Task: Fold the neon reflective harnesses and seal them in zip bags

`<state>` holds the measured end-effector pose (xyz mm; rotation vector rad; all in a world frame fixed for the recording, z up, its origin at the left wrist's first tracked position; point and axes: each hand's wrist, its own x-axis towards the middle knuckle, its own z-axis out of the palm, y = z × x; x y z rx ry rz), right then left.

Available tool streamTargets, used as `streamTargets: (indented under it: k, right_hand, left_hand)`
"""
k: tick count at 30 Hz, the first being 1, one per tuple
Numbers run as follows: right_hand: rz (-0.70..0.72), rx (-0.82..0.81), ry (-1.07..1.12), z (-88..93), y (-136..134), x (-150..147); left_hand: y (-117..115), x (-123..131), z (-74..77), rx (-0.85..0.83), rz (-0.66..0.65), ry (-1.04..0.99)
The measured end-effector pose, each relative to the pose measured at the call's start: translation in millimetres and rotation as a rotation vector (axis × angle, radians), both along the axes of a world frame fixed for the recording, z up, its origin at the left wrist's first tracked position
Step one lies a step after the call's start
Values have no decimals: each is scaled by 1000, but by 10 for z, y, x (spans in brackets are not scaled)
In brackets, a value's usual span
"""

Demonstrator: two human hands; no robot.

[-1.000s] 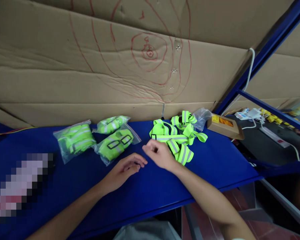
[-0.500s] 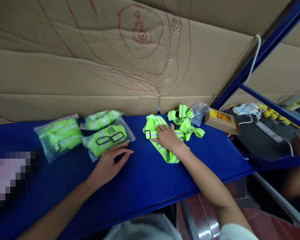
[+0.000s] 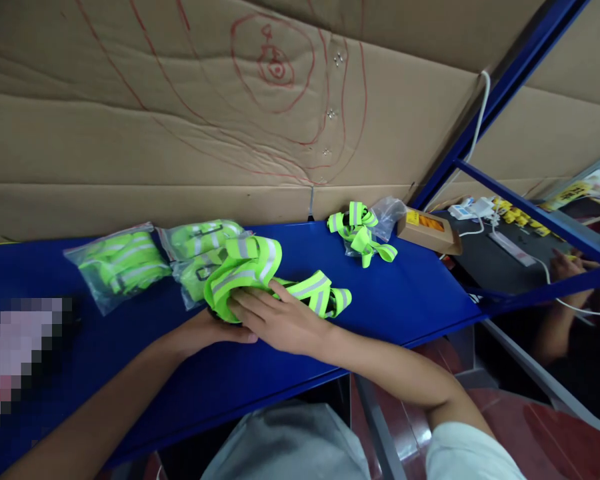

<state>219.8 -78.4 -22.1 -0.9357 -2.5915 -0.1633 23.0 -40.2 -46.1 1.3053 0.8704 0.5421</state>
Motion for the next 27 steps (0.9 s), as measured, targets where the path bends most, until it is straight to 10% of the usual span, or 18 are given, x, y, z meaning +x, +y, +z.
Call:
streamTargets:
  k: [8,13,21,27]
  right_hand:
    - [-273,-17,-15,-39,-347,625]
    - [-493,-354,168,-158,-472,1041]
    - [-597,-631,740,-151,-145,1272]
    - [-615,-802,726,-200,110,1445]
  left_hand:
    - [-61,42,182,-194,161,-481]
    - [-22,-8,234,-192,146,-608]
    - [24,-149,302,104,-399,-102]
    - [54,-170,423,294,-633,93]
